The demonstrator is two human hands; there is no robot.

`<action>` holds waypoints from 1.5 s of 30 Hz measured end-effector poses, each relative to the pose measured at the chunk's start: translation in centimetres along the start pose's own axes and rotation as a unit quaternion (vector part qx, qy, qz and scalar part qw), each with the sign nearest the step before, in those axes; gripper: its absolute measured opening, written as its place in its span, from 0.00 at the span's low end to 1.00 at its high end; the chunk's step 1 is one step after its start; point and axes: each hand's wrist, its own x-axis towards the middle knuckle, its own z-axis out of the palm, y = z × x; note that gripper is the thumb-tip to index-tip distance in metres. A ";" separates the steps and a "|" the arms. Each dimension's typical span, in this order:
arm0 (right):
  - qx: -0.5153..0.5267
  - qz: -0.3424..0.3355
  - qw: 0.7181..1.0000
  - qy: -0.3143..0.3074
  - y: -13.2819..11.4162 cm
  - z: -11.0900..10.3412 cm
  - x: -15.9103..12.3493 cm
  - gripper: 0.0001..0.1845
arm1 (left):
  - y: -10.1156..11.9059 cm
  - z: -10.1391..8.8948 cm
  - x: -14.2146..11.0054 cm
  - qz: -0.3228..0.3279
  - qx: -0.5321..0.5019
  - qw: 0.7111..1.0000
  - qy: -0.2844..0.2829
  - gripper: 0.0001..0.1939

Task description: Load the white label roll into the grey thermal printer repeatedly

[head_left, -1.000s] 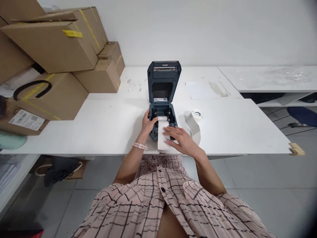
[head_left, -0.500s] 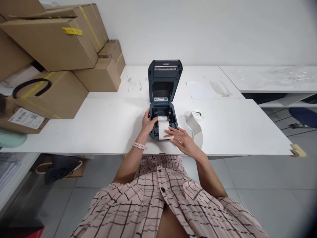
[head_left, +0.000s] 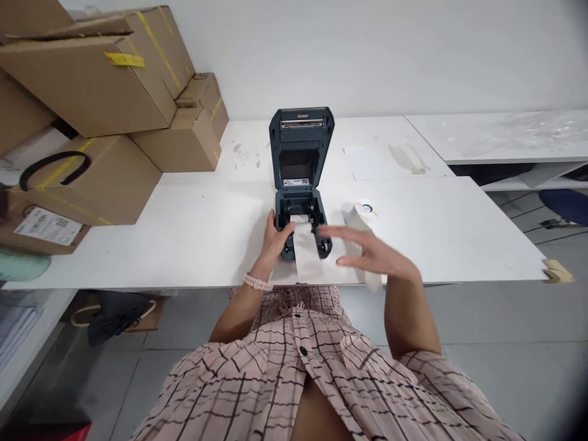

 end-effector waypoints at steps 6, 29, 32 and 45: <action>-0.045 -0.009 0.962 0.269 1.1 -8.0 10.9 0.42 | -0.7 -0.7 -5.2 -0.025 0.002 0.998 -0.051 0.58; 0.003 0.064 0.917 0.394 2.1 9.7 2.7 0.17 | 0.2 -1.3 -4.1 0.020 -0.091 0.995 -0.038 0.48; 0.088 0.106 0.899 0.415 3.3 10.7 3.1 0.23 | -0.2 -1.3 -4.0 0.002 -0.097 0.995 -0.038 0.54; 0.244 0.141 0.883 0.375 5.4 12.1 3.6 0.51 | -2.0 -0.6 -7.3 0.085 -0.007 0.990 0.113 0.37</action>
